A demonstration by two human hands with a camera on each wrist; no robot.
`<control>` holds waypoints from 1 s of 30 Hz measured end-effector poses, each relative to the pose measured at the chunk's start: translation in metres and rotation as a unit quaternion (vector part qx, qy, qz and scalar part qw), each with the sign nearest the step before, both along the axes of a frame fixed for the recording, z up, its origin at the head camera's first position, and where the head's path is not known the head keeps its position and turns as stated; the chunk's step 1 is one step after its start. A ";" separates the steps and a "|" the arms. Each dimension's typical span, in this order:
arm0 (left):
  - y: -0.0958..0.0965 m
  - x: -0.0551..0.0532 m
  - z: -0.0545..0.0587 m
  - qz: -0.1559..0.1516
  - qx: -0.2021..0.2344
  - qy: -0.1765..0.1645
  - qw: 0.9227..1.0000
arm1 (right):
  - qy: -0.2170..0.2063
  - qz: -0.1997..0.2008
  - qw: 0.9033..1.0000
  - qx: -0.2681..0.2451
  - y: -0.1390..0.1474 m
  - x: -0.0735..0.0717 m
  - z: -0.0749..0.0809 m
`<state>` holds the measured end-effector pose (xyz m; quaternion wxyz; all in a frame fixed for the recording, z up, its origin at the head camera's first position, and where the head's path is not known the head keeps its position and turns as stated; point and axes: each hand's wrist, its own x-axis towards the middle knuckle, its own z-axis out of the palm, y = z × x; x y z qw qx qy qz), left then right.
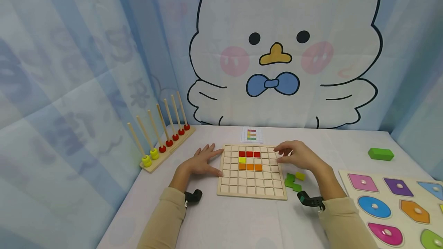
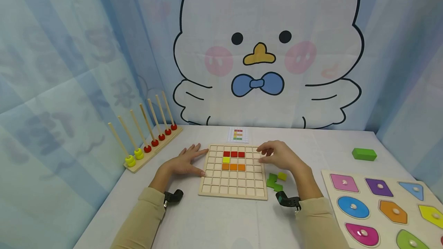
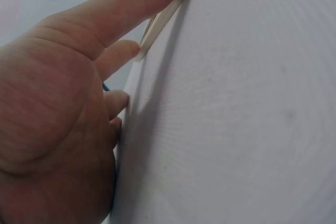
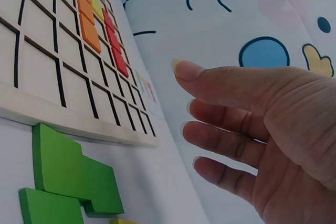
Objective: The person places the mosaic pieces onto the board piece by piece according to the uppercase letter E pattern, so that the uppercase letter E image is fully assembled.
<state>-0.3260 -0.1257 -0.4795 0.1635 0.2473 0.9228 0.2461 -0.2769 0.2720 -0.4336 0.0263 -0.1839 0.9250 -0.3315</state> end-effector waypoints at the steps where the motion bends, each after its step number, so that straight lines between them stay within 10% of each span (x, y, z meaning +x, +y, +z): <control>1: 0.000 0.000 0.000 0.000 0.001 -0.001 1.000 | -0.003 -0.003 1.000 0.002 0.002 0.000 0.001; 30: 0.002 0.000 0.000 0.005 0.003 -0.006 1.000 | -0.148 -0.019 0.989 0.017 0.045 0.010 -0.001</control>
